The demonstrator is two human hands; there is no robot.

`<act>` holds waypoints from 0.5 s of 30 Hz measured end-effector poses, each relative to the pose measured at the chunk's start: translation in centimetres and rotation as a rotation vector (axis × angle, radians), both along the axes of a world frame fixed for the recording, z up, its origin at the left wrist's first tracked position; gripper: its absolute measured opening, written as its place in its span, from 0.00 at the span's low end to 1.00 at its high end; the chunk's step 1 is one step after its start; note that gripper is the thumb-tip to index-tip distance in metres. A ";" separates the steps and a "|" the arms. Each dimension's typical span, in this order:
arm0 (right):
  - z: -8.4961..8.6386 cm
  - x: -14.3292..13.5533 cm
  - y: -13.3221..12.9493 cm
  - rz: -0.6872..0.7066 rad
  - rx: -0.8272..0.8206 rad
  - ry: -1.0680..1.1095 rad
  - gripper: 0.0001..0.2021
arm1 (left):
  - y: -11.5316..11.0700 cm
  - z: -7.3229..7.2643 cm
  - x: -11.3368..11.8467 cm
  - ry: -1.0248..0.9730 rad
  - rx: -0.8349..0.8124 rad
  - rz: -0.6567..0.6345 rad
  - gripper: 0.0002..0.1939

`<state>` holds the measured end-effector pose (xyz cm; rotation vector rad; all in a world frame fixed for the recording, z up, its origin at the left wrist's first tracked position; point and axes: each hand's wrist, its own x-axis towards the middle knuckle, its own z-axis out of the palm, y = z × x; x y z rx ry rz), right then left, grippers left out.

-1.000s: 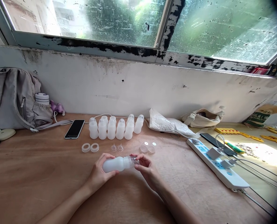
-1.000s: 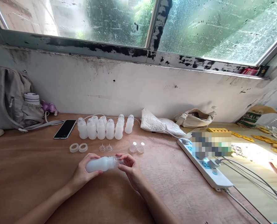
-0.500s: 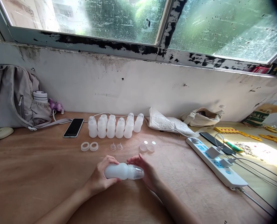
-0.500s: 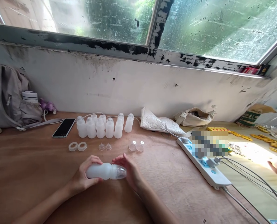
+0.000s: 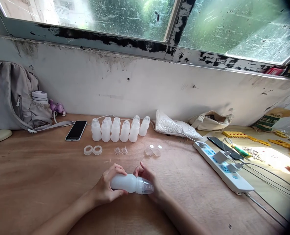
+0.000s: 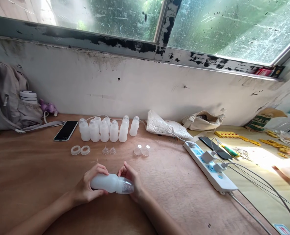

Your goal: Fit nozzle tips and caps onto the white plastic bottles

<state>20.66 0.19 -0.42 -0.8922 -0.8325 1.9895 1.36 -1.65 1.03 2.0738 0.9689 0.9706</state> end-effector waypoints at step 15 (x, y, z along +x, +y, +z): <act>0.5 -0.2 -0.5 -0.003 0.045 -0.009 0.22 | -0.7 -0.4 0.5 0.013 0.016 0.010 0.19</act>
